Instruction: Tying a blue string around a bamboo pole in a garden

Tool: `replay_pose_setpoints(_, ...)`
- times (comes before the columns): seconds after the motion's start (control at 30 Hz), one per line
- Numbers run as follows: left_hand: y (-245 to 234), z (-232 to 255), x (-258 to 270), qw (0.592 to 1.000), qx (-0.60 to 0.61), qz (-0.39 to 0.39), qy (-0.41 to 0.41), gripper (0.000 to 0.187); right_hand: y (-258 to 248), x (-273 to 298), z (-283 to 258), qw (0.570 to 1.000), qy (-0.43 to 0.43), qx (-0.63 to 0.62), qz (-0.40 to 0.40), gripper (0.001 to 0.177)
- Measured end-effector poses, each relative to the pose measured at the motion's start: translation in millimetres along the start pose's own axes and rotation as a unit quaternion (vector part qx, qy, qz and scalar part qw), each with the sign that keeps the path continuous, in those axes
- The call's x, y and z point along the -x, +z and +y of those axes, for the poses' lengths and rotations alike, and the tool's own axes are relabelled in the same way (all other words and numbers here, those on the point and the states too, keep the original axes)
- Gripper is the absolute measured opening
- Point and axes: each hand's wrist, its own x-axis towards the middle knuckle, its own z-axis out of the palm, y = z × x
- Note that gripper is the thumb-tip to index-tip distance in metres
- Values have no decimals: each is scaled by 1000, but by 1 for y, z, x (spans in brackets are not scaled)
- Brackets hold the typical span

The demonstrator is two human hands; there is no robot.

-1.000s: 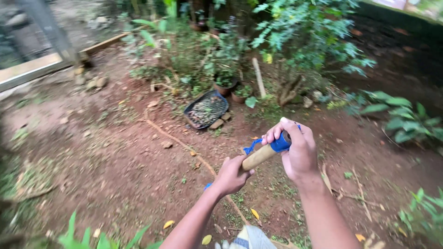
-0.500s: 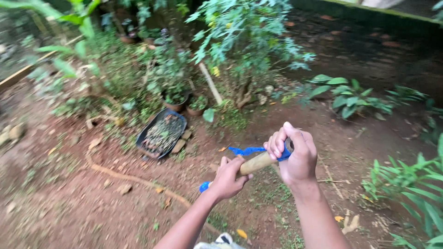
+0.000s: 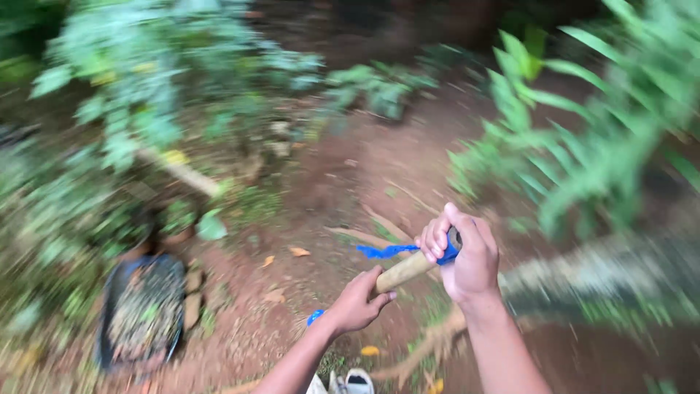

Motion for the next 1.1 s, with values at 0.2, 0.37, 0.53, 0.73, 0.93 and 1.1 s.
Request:
replay_pose_setpoints(0.2,44,33,4,971,44,-220,79,24,-28,88,-33,975,-87,35,200,48)
replay_pose_setpoints(0.37,87,66,29,936,73,-307,156,25,-41,175,-47,931,-163,89,316,53)
replay_pose_setpoints(0.53,147,74,66,899,51,-404,163,27,-56,258,-54,898,-178,136,380,59)
replay_pose_setpoints(0.73,217,125,85,862,57,-443,238,36,-96,317,-74,842,-224,152,467,60)
replay_pose_setpoints(0.93,344,150,83,880,14,-370,297,38,-182,356,-93,803,-251,222,492,57)
replay_pose_setpoints(1.1,490,88,80,914,22,-307,262,23,-298,403,-30,797,-156,360,460,44)
